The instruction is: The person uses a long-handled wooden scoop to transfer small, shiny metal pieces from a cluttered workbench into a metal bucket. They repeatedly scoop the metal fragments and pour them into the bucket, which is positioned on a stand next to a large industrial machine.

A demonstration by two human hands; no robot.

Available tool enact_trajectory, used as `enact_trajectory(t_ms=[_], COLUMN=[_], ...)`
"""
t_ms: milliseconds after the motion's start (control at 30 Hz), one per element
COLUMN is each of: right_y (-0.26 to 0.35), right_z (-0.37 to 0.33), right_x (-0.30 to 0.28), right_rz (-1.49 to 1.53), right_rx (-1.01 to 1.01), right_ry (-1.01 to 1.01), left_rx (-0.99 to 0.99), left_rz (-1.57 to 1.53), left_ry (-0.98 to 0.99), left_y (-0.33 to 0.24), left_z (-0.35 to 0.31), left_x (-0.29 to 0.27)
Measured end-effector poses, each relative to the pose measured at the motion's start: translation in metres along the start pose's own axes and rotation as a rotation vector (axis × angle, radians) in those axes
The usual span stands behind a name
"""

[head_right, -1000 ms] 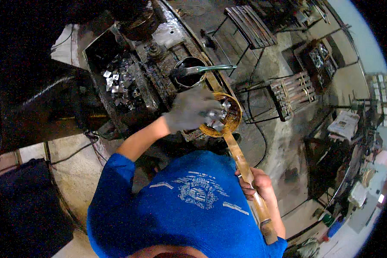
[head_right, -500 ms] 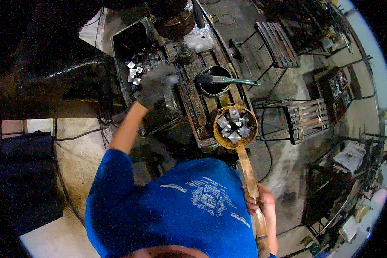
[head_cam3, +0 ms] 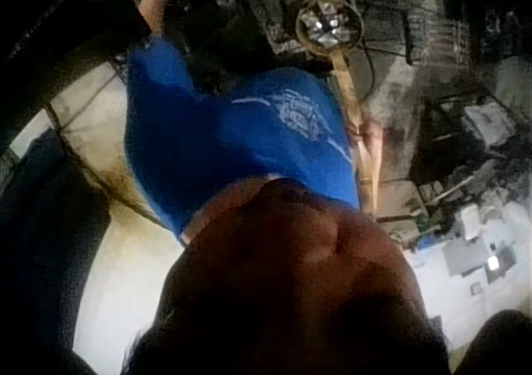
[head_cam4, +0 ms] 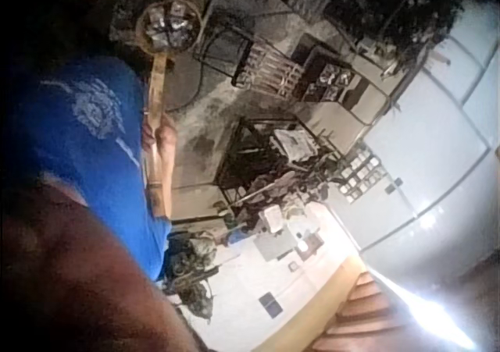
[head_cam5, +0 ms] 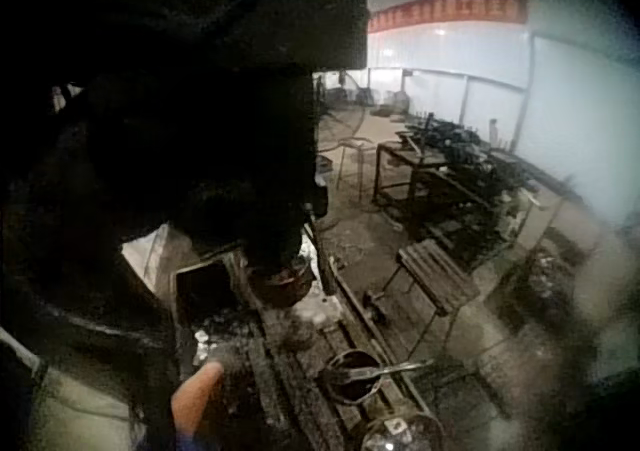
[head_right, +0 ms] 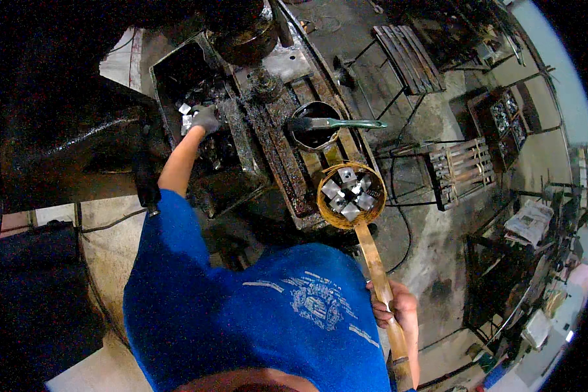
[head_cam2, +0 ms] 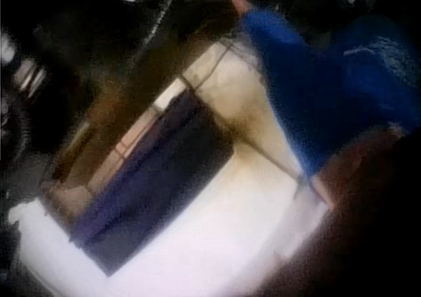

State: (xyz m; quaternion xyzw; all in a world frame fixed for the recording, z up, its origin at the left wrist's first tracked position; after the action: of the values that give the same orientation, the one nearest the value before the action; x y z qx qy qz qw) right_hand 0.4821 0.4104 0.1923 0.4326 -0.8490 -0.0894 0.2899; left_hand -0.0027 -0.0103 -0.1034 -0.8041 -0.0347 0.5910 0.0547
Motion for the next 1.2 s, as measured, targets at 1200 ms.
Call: enact_trajectory(t_ms=[1200], right_y=[-0.015], right_z=[0.008], right_x=[-0.012], right_rz=[0.169], right_rx=[-0.047], right_ry=[0.058], left_rx=[0.146], left_rz=[0.254], left_ry=[-0.053], left_y=[-0.037], left_z=[-0.079], left_x=[-0.081])
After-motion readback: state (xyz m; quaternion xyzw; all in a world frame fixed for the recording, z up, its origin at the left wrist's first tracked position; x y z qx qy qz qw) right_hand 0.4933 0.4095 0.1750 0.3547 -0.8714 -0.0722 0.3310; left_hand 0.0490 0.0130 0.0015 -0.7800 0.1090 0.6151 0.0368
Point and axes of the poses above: each hand's wrist, its own z-axis towards the middle knuckle, its own x-axis out of the palm, y = z × x, the point moved 1 cm from there along z, towards the middle knuckle, and after that the axes turned 5 degrees about -x, right-handed, at the moved point
